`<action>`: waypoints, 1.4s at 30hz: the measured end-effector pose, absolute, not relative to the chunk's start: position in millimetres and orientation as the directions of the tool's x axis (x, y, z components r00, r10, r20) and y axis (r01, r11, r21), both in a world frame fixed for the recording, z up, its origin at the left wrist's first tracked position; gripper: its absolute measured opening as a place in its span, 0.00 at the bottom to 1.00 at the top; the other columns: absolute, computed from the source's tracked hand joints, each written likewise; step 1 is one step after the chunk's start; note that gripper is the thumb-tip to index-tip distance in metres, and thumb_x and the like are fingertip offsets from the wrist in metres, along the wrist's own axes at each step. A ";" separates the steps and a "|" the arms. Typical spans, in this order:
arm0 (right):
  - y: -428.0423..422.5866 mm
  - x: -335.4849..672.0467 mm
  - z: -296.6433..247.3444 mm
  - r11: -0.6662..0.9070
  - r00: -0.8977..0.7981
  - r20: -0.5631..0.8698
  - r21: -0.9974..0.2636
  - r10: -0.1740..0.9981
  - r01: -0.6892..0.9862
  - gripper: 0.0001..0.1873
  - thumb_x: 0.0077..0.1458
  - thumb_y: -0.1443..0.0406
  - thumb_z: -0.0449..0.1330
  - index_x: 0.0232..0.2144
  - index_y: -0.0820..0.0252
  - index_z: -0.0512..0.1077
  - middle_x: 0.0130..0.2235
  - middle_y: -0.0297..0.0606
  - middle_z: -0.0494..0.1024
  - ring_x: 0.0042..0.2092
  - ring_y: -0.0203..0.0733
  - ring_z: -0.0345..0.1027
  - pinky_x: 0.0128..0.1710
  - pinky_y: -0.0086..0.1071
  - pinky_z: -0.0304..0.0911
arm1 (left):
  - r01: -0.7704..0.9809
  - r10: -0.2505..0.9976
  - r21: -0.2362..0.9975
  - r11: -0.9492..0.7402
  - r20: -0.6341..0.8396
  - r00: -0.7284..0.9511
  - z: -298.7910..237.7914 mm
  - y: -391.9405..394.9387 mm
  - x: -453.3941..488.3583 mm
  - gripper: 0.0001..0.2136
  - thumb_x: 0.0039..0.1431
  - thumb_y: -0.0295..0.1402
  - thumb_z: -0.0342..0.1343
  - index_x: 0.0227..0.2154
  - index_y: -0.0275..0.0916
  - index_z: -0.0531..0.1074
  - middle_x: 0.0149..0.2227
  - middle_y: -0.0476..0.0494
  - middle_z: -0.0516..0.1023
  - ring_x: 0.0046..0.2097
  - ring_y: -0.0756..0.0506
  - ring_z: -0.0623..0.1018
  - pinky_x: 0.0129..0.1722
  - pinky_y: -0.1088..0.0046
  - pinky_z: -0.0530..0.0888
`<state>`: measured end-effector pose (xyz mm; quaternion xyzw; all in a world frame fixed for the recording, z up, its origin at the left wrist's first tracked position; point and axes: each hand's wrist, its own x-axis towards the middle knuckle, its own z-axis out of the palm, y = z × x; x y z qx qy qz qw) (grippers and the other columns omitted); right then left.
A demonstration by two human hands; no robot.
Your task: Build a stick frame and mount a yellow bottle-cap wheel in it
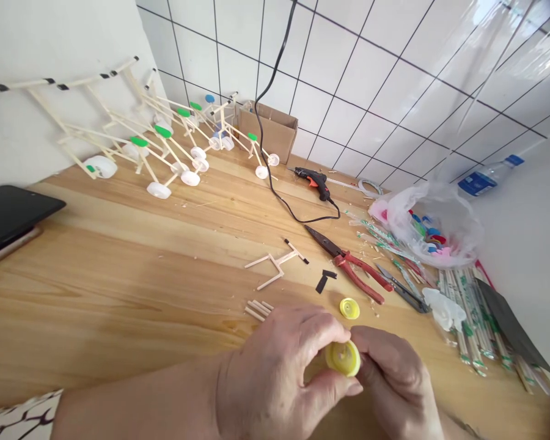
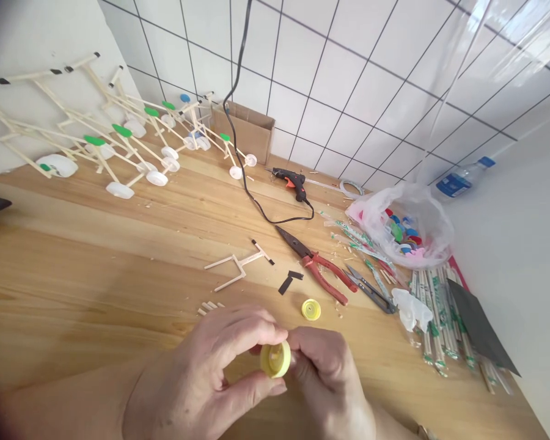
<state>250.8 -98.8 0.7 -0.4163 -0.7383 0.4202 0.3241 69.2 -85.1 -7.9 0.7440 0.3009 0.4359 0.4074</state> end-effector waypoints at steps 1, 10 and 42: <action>-100.7 249.8 1.6 0.466 -0.462 0.275 -0.802 0.843 0.373 0.08 0.59 0.69 0.53 0.31 0.59 0.70 0.23 0.33 0.66 0.24 0.35 0.58 0.24 0.28 0.55 | 0.098 0.824 0.892 -0.441 0.359 0.439 -6.5 -86.1 69.1 0.08 0.51 0.31 0.61 0.33 0.36 0.71 0.27 0.46 0.76 0.31 0.46 0.75 0.34 0.73 0.72; -98.8 256.2 -1.9 0.059 -0.424 -0.104 -0.933 0.900 0.355 0.13 0.59 0.63 0.55 0.23 0.62 0.67 0.22 0.29 0.59 0.24 0.32 0.50 0.24 0.27 0.48 | 0.104 0.825 0.941 -0.322 0.225 0.518 -3.1 -80.6 67.6 0.05 0.54 0.28 0.57 0.35 0.35 0.72 0.30 0.47 0.76 0.31 0.48 0.73 0.33 0.76 0.70; -96.7 259.5 3.4 0.003 -0.364 -0.128 -0.940 0.922 0.340 0.16 0.61 0.56 0.52 0.29 0.62 0.69 0.24 0.29 0.59 0.26 0.33 0.50 0.26 0.27 0.48 | -0.083 0.842 0.969 0.233 -0.159 0.516 -3.5 -66.8 67.8 0.14 0.54 0.34 0.58 0.43 0.37 0.73 0.39 0.43 0.78 0.42 0.44 0.76 0.42 0.70 0.72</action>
